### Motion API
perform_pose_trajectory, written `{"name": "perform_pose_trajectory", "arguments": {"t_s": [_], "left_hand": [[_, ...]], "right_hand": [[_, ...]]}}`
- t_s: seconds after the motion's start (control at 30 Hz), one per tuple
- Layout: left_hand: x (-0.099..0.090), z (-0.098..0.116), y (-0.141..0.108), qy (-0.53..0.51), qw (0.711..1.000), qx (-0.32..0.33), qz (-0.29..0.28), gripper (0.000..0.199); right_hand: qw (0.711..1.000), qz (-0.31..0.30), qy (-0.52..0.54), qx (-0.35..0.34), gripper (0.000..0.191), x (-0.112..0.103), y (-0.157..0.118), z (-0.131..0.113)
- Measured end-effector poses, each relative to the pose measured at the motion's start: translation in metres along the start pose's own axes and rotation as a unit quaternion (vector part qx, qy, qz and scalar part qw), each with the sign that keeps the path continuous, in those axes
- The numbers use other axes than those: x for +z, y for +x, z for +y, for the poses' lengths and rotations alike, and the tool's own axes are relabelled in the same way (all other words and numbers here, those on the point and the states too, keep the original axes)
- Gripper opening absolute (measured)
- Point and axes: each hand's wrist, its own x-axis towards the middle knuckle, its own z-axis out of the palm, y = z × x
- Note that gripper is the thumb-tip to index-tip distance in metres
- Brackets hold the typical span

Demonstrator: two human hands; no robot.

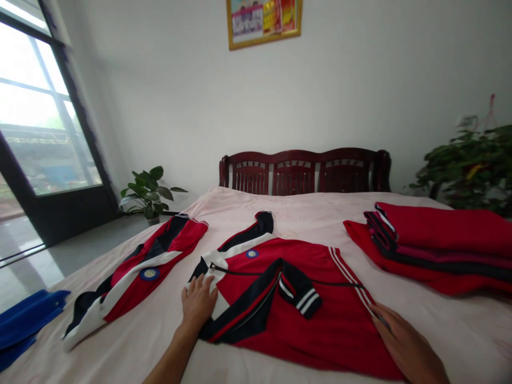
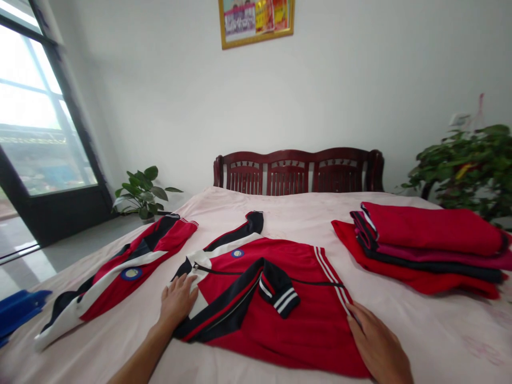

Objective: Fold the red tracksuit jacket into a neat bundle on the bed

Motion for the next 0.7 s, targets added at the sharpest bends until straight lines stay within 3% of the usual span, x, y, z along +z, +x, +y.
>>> {"name": "perform_pose_trajectory", "arguments": {"t_s": [0.7], "left_hand": [[0.0019,-0.0024,0.0004,-0.010,1.000,0.007,0.005,0.046]], "right_hand": [[1.000,-0.007,0.003,0.004,0.055,0.0009,-0.0009,0.0027]]}}
